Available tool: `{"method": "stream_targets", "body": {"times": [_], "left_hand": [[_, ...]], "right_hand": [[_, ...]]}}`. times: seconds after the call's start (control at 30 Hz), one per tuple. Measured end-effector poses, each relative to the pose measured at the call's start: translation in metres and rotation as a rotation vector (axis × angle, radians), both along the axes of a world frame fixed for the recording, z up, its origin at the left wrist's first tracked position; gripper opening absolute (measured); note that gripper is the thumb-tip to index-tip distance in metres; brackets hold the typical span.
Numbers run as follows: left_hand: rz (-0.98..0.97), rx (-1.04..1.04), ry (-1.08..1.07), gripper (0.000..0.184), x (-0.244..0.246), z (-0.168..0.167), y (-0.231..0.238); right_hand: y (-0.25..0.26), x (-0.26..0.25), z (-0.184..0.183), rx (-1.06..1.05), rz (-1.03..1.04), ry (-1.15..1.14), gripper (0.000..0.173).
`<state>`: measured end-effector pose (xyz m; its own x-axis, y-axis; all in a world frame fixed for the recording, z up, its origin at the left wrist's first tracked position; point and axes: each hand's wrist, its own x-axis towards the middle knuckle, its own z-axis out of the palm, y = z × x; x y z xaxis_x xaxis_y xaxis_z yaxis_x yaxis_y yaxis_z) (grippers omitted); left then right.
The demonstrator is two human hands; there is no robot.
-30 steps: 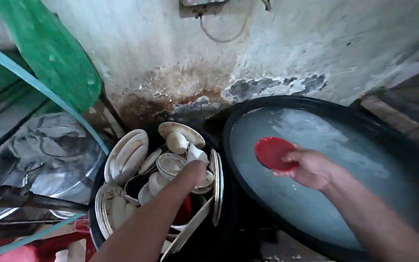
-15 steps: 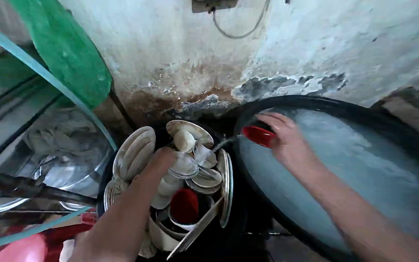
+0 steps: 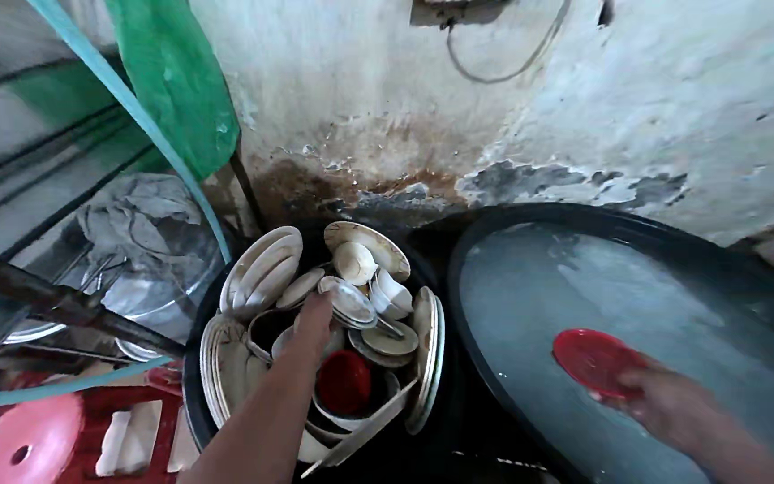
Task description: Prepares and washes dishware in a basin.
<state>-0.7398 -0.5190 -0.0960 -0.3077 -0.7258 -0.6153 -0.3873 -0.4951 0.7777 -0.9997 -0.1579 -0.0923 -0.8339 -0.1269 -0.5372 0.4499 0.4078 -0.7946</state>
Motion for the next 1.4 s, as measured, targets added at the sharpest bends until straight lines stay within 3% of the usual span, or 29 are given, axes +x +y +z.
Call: {"method": "stream_targets", "body": {"times": [0.1, 0.23, 0.43, 0.5, 0.63, 0.73, 0.83, 1.0, 1.17, 1.27, 1.33, 1.4], "left_hand": [[0.011, -0.015, 0.085, 0.044, 0.0, 0.0, 0.002], [-0.105, -0.218, -0.034, 0.058, 0.01, 0.009, -0.007], [-0.356, -0.328, -0.238, 0.044, 0.018, 0.028, -0.018], [-0.458, -0.38, -0.295, 0.04, 0.017, 0.043, -0.014], [-0.75, -0.605, -0.481, 0.04, 0.016, 0.076, -0.013], [-0.69, -0.616, -0.456, 0.043, 0.032, 0.082, -0.03], [-0.62, -0.585, -0.491, 0.052, 0.057, 0.091, -0.045], [-0.843, -0.502, -0.597, 0.051, 0.09, 0.084, -0.068], [-1.086, -0.354, -0.656, 0.048, 0.086, 0.059, -0.059], [-1.258, -0.398, -0.733, 0.039, 0.087, 0.032, -0.061], [-1.318, -0.389, -0.804, 0.038, 0.083, 0.026, -0.061], [-1.291, -0.442, -0.853, 0.042, 0.075, 0.025, -0.06]], "right_hand": [[-0.037, 0.015, 0.044, -0.113, 0.045, -0.051, 0.056], [-0.103, 0.047, 0.099, -0.193, 0.226, -0.015, 0.051], [-0.208, 0.113, 0.138, -0.2, 0.601, 0.08, 0.058], [-0.241, 0.133, 0.136, -0.138, 0.758, 0.258, 0.059], [-0.277, 0.148, 0.128, -0.059, 1.001, 0.838, 0.06], [-0.263, 0.127, 0.117, -0.064, 0.932, 1.104, 0.056], [-0.215, 0.08, 0.098, 0.023, 0.828, 1.236, 0.056], [-0.097, 0.013, 0.056, 0.347, 0.628, 1.024, 0.055], [-0.017, 0.001, 0.003, 0.546, 0.584, 0.956, 0.049], [-0.001, 0.004, -0.016, 0.438, 0.481, 0.63, 0.051], [0.001, 0.01, -0.013, 0.23, 0.244, 0.26, 0.056], [-0.001, 0.016, 0.0, 0.032, 0.046, 0.035, 0.056]]}}
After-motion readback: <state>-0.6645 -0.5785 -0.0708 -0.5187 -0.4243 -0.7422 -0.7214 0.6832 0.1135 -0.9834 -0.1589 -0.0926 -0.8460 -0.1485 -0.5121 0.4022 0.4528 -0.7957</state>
